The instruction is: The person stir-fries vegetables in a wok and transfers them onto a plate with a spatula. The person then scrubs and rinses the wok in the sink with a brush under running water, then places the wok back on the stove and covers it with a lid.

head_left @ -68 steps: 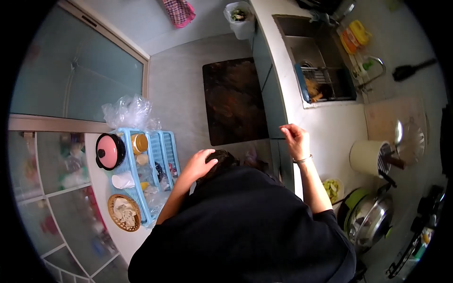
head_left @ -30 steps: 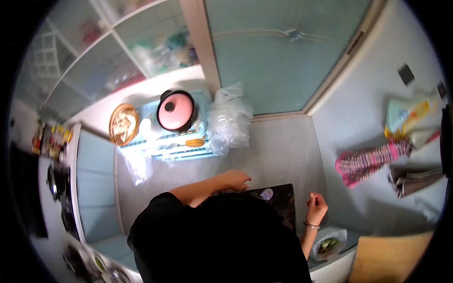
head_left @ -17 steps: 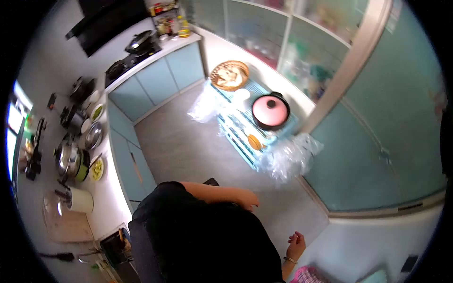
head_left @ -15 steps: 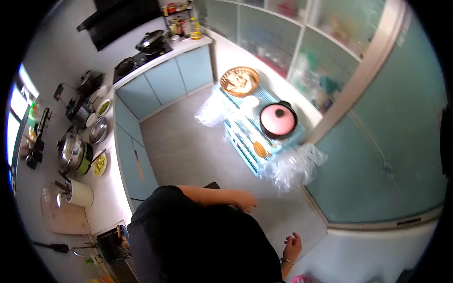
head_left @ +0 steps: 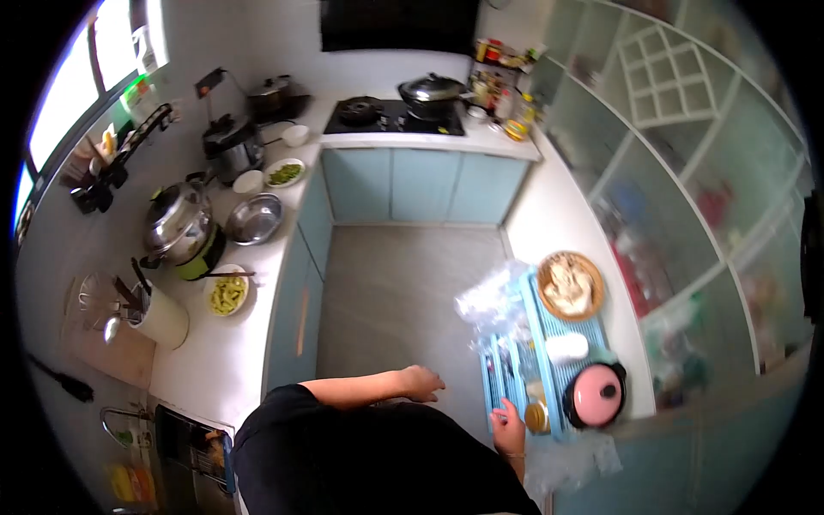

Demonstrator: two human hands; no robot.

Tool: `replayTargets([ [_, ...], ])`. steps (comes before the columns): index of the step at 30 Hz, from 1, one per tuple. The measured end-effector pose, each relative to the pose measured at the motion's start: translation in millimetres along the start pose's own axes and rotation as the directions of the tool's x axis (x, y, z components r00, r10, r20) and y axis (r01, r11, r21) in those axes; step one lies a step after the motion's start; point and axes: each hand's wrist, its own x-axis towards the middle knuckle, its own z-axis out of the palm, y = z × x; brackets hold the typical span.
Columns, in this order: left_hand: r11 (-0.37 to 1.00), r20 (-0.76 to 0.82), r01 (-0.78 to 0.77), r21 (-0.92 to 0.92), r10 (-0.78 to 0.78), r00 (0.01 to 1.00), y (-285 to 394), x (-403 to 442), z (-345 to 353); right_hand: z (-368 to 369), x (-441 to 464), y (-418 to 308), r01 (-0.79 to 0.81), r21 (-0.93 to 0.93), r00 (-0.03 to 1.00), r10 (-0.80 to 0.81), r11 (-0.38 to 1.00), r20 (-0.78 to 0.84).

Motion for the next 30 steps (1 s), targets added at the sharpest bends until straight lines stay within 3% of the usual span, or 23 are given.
replayTargets([
  [2,0.989,-0.143,0.138,-0.045,-0.143,0.979,-40,-23,-33,25,54,-48,0.091,0.020,0.986,-0.093,0.996,0.141],
  [6,0.977,-0.356,0.176,-0.123,-0.209,0.911,-125,-37,-41,72,132,-100,0.203,0.109,0.929,-0.227,0.973,0.293],
  [8,0.957,-0.356,0.241,-0.160,-0.284,0.890,-146,-42,-41,94,164,-102,0.166,0.136,0.907,-0.206,0.977,0.368],
  [10,0.930,-0.359,0.301,-0.209,-0.360,0.861,-158,-43,-37,107,187,-117,0.299,0.092,0.873,-0.311,0.950,0.376],
  [12,0.903,-0.280,0.243,-0.354,-0.351,0.894,-171,-37,-30,116,216,-128,0.288,0.098,0.847,-0.301,0.953,0.438],
  [14,0.904,-0.259,0.216,-0.369,-0.323,0.910,-183,-29,-23,127,249,-127,0.466,0.025,0.807,-0.437,0.884,0.399],
  [16,0.916,-0.241,0.223,-0.334,-0.312,0.919,-207,-17,-30,136,290,-129,0.449,0.061,0.791,-0.428,0.892,0.437],
  [18,0.942,-0.189,0.206,-0.266,-0.261,0.947,-218,-5,-33,137,332,-144,0.520,0.026,0.802,-0.499,0.854,0.329],
  [19,0.914,-0.216,0.201,-0.352,-0.288,0.933,-232,0,-43,139,358,-146,0.563,0.041,0.781,-0.547,0.826,0.300],
  [22,0.901,-0.198,0.282,-0.330,-0.358,0.913,-241,1,-118,141,432,-158,0.587,0.045,0.789,-0.584,0.808,0.193],
  [24,0.894,-0.352,0.209,-0.398,-0.359,0.865,-247,-2,-166,139,486,-169,0.604,-0.007,0.788,-0.596,0.797,0.153],
  [28,0.842,-0.440,0.275,-0.463,-0.488,0.754,-291,16,-171,135,598,-190,0.649,-0.037,0.761,-0.649,0.760,0.024],
  [30,0.829,-0.473,0.213,-0.517,-0.484,0.736,-315,23,-169,125,648,-215,0.681,-0.124,0.719,-0.691,0.721,-0.068],
])
